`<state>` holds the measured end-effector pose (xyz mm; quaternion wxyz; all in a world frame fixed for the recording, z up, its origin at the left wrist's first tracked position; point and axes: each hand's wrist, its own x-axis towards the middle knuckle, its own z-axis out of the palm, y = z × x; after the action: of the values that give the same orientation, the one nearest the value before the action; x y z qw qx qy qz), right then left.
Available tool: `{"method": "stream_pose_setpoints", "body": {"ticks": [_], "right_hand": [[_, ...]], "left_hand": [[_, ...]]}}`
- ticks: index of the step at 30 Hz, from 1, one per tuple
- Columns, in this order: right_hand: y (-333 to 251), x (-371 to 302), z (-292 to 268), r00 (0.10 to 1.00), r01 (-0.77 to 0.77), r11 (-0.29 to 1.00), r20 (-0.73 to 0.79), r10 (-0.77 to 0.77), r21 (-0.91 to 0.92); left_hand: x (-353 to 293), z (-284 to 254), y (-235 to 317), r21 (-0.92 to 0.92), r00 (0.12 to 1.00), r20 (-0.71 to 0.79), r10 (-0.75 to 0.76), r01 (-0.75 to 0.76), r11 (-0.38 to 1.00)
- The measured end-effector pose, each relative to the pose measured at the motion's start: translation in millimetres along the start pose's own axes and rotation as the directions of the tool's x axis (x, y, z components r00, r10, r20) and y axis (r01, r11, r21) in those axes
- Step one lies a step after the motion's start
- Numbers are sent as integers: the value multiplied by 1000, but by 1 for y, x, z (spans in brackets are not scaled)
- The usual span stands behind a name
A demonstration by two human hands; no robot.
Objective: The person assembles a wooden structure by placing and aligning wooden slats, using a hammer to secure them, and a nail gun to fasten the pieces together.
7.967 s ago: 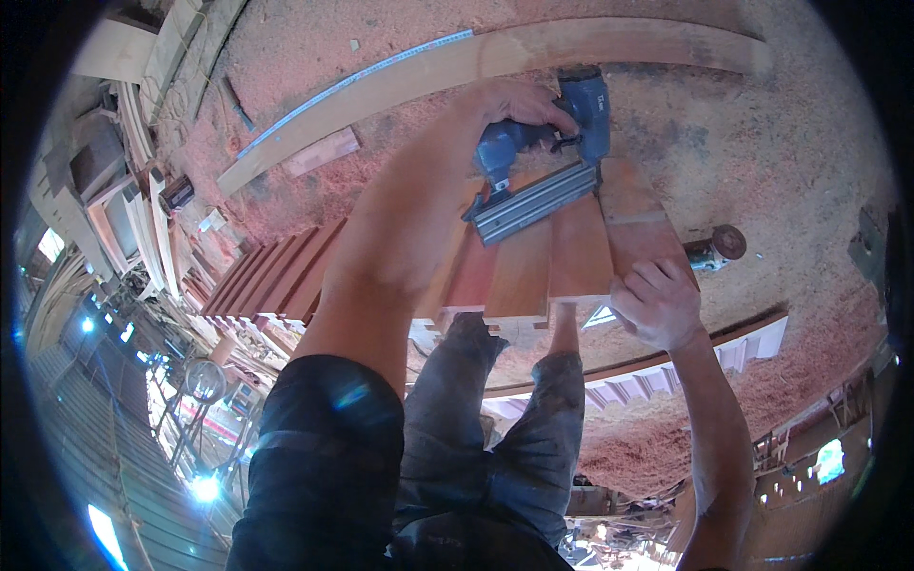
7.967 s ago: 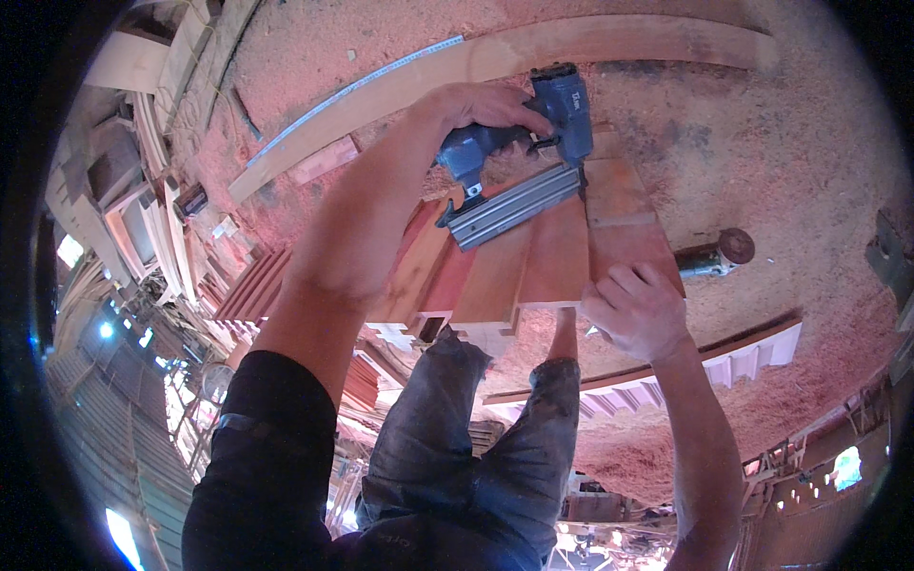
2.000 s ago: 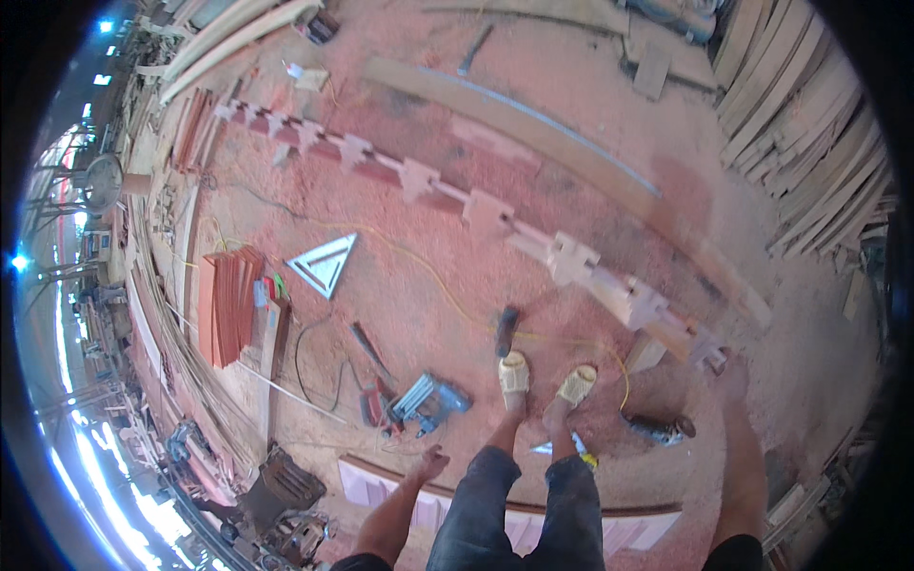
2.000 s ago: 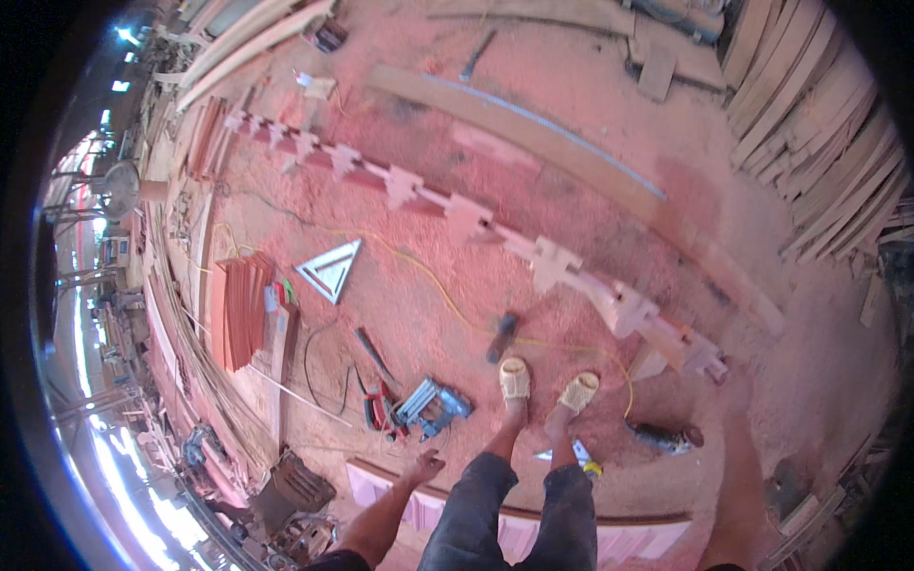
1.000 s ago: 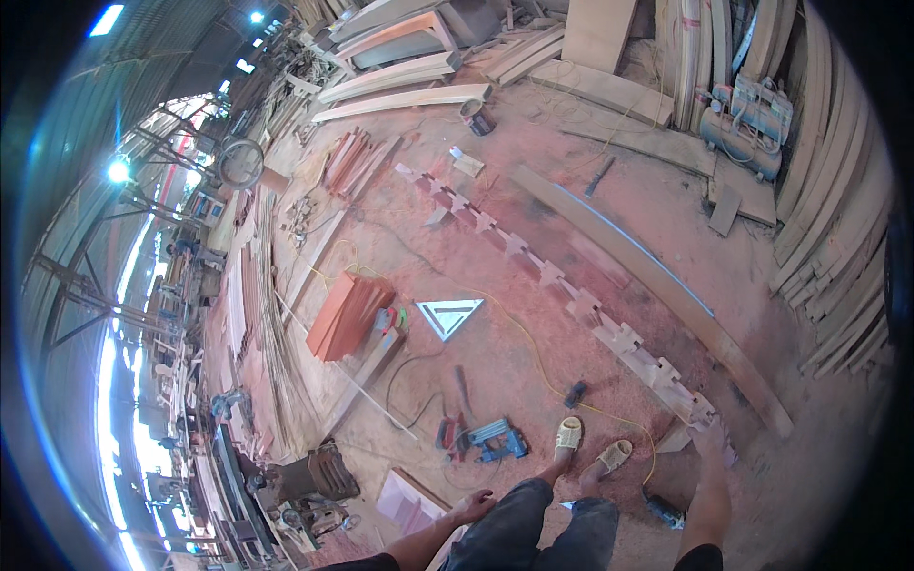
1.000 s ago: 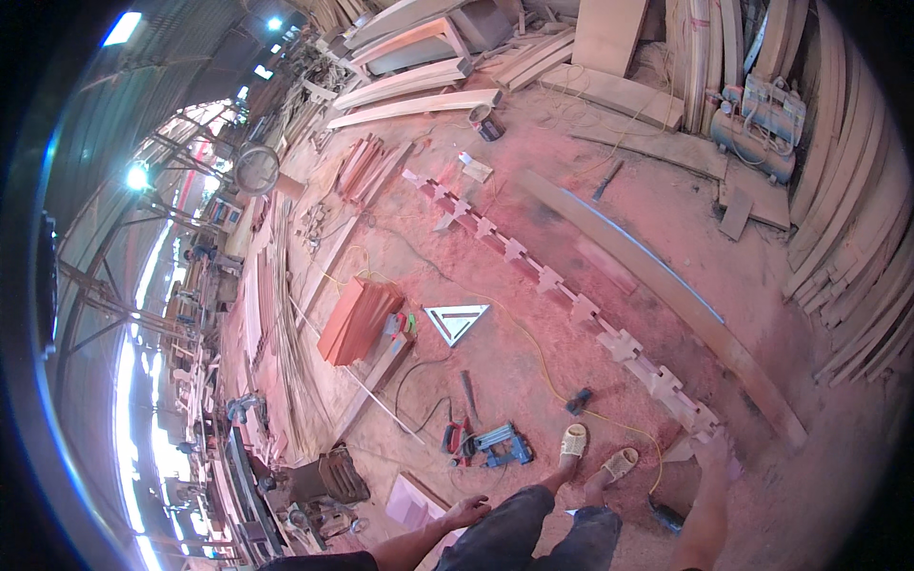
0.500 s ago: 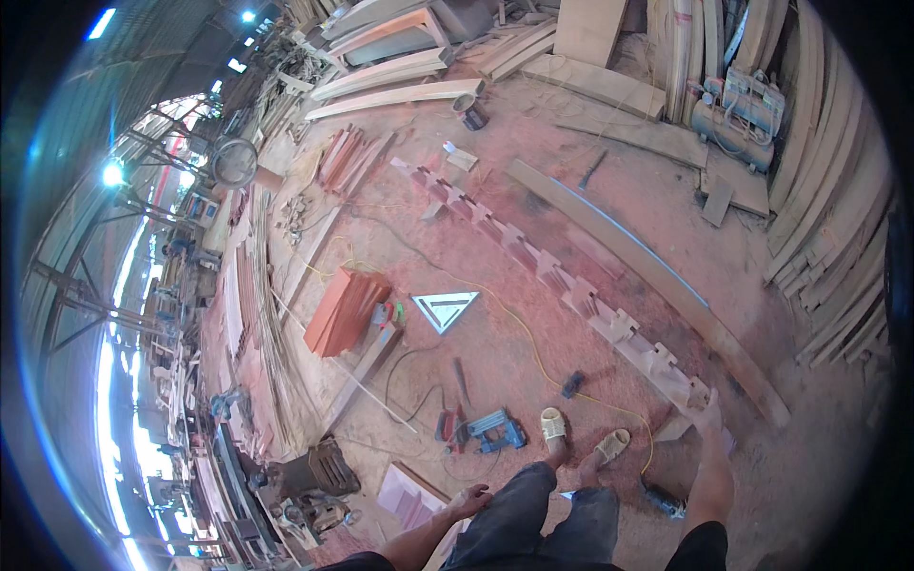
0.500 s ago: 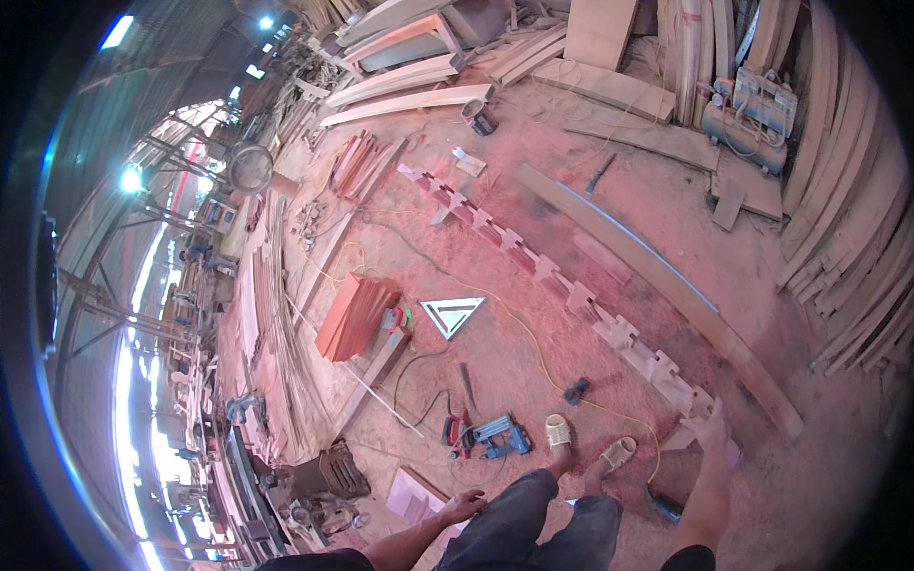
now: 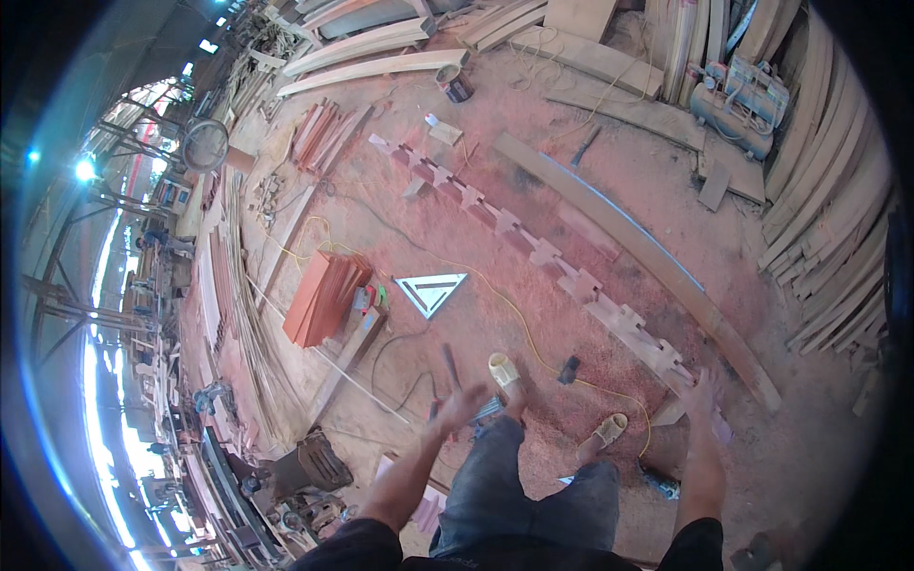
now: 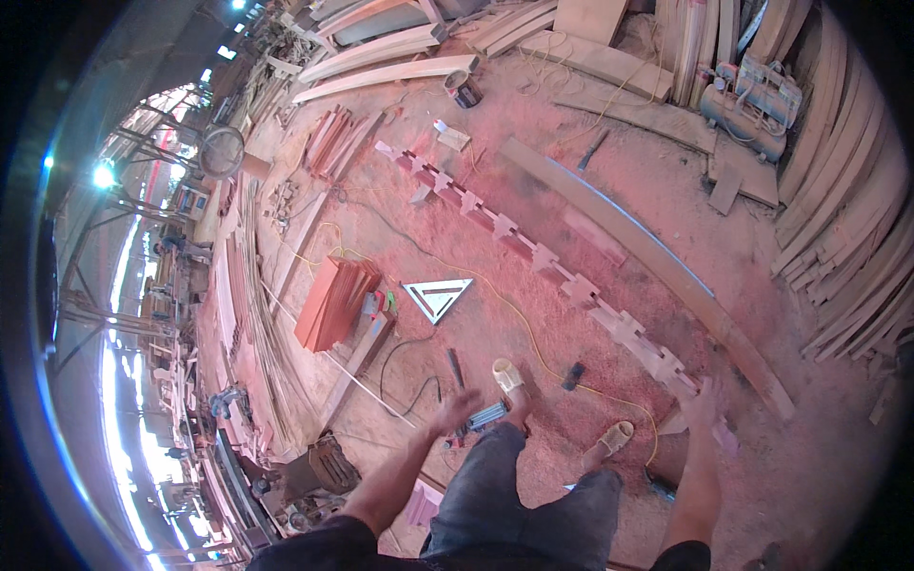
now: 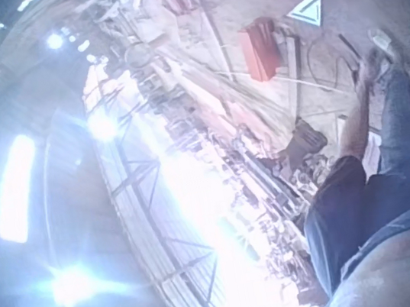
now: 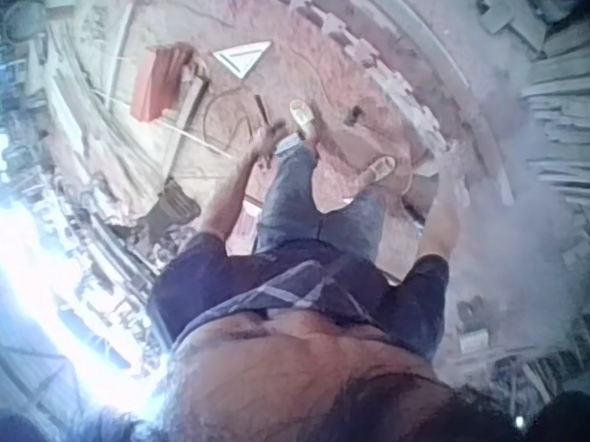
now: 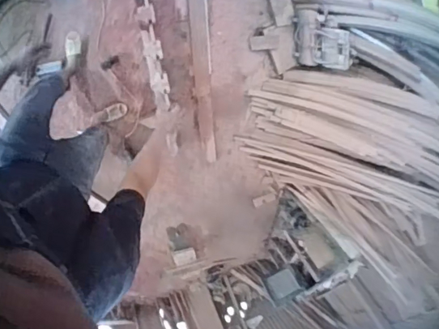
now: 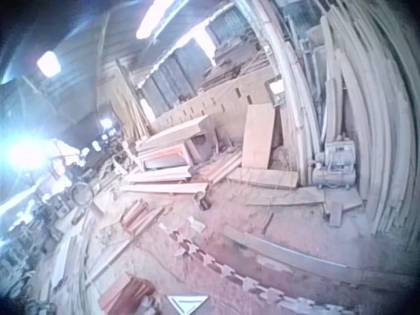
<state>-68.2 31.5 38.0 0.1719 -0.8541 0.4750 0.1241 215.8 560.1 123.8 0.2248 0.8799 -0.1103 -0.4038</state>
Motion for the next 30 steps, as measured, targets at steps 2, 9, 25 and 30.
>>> {"method": "stream_pose_setpoints", "body": {"ticks": [2, 9, 25, 30], "right_hand": [[-50, 10, -14, 997, 69, 988, -33, -65, 137], [-318, 100, -10, 878, 454, 869, -261, -401, 194], [-438, 105, 43, 996, 47, 981, 82, -32, -190], [-442, 100, 42, 999, 19, 987, 53, -11, -158]], "left_hand": [[74, -59, 35, 5, 995, -58, 80, -80, 997], [330, -188, 181, 281, 694, -319, 646, -581, 764], [431, -172, 135, 472, 634, -191, 749, -610, 637], [425, -184, 134, 454, 678, -99, 729, -621, 639]]}}
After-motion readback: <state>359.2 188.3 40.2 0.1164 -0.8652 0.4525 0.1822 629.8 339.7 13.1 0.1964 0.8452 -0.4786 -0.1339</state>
